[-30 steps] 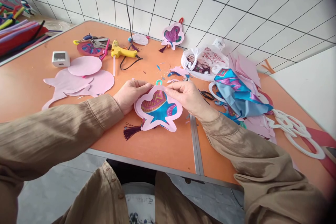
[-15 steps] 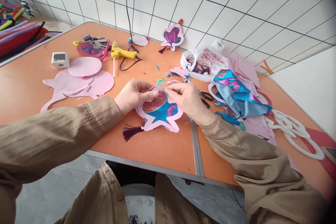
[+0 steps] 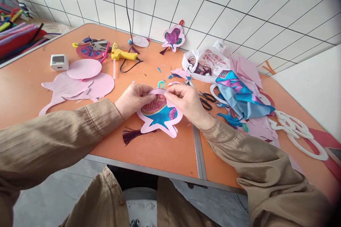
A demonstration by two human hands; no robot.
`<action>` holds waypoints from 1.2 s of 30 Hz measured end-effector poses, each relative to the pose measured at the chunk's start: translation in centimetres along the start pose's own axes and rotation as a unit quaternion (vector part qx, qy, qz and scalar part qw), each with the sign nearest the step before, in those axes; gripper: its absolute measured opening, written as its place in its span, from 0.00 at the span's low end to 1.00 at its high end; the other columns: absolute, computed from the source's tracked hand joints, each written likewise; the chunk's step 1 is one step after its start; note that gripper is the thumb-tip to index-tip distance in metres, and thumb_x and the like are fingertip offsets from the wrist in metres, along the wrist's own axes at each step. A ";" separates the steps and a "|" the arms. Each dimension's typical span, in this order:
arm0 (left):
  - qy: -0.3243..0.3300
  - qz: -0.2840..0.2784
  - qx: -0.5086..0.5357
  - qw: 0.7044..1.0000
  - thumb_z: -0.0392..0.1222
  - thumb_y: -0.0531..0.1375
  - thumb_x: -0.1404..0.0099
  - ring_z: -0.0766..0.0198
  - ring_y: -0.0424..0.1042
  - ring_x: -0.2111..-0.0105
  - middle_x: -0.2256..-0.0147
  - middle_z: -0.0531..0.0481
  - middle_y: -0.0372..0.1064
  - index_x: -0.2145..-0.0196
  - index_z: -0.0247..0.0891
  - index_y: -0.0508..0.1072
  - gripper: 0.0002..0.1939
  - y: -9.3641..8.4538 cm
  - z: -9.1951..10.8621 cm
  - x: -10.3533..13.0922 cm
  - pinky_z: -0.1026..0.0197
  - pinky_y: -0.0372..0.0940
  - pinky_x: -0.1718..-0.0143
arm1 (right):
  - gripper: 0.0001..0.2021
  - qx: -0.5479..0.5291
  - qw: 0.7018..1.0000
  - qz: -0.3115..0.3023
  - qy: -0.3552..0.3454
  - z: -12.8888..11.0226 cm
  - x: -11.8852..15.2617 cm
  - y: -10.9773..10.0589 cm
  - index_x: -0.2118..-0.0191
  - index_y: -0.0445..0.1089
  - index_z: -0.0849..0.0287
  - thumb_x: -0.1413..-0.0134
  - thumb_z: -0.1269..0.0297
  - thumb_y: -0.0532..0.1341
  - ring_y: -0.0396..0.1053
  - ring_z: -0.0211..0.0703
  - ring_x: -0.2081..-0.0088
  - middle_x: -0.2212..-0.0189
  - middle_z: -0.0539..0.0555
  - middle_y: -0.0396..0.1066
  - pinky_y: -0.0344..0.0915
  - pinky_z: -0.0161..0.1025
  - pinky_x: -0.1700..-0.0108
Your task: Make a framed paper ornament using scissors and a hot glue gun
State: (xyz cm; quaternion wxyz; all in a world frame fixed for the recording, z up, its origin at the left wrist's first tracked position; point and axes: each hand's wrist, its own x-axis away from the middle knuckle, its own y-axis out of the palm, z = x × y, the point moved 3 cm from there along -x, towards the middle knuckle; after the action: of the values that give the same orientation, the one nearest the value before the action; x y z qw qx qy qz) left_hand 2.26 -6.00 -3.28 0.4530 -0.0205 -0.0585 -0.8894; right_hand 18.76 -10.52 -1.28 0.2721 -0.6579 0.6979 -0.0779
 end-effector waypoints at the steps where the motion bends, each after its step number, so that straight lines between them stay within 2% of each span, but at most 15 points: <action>1: -0.003 0.001 0.006 1.000 0.44 0.68 0.49 0.63 0.74 0.70 0.70 0.48 0.77 0.67 0.32 0.78 0.13 0.0 0.1 0.1 0.63 0.67 0.67 | 0.10 -0.004 1.000 0.000 0.002 0.0 0.0 0.0 0.75 0.70 0.59 0.47 0.61 0.62 0.61 0.36 0.75 0.79 0.48 0.67 0.58 0.36 0.73; 5: -0.008 -0.001 0.012 1.000 0.43 0.68 0.49 0.64 0.73 0.72 0.72 0.48 0.76 0.69 0.31 0.78 0.13 0.1 0.2 0.1 0.64 0.66 0.69 | 0.12 -0.008 1.000 0.000 0.000 -0.2 0.2 0.0 0.76 0.70 0.60 0.46 0.59 0.62 0.60 0.35 0.76 0.80 0.48 0.65 0.57 0.36 0.73; 13: -0.002 -0.011 -0.005 1.000 0.44 0.66 0.46 0.69 0.66 0.77 0.77 0.53 0.69 0.69 0.32 0.77 0.11 0.3 0.3 0.2 0.66 0.59 0.75 | 0.10 -0.005 1.000 0.007 0.001 0.0 0.1 0.1 0.76 0.70 0.60 0.48 0.61 0.64 0.63 0.35 0.77 0.81 0.48 0.67 0.59 0.36 0.74; 18: 0.021 0.003 -0.043 0.999 0.46 0.64 0.42 0.73 0.55 0.81 0.82 0.56 0.58 0.77 0.33 0.72 0.14 0.2 0.7 0.4 0.67 0.50 0.79 | 0.13 -0.007 1.000 0.005 0.010 0.1 0.2 0.2 0.76 0.70 0.60 0.48 0.56 0.65 0.62 0.35 0.77 0.80 0.49 0.68 0.59 0.36 0.74; 26: 0.013 0.005 -0.024 1.000 0.44 0.65 0.42 0.73 0.52 0.82 0.83 0.56 0.56 0.82 0.34 0.68 0.16 0.3 0.8 0.2 0.65 0.47 0.79 | 0.20 0.005 1.000 -0.013 0.000 -0.1 0.3 0.2 0.80 0.65 0.58 0.45 0.49 0.63 0.56 0.34 0.78 0.83 0.47 0.61 0.54 0.37 0.74; 32: -0.032 0.017 0.057 0.998 0.44 0.67 0.42 0.73 0.55 0.83 0.83 0.55 0.58 0.83 0.34 0.67 0.18 0.4 0.4 0.0 0.66 0.50 0.79 | 0.16 -0.010 1.000 -0.012 0.012 0.5 0.2 0.3 0.79 0.66 0.58 0.45 0.56 0.62 0.58 0.35 0.77 0.82 0.48 0.63 0.55 0.38 0.73; 36: -0.070 0.042 0.123 0.989 0.59 0.63 0.40 0.65 0.68 0.78 0.78 0.48 0.69 0.79 0.33 0.72 0.24 0.2 0.4 -0.1 0.63 0.62 0.75 | 0.15 -0.032 0.999 0.005 0.006 0.6 0.0 0.1 0.80 0.65 0.58 0.45 0.59 0.62 0.59 0.35 0.76 0.82 0.48 0.63 0.56 0.38 0.72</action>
State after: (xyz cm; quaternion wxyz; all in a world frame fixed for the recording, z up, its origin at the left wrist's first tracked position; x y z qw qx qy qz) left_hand 2.51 -6.00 -2.84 0.4837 -0.0296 -0.1980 -0.8521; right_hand 18.95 -10.38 -1.91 0.2469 -0.6627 0.7046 -0.0580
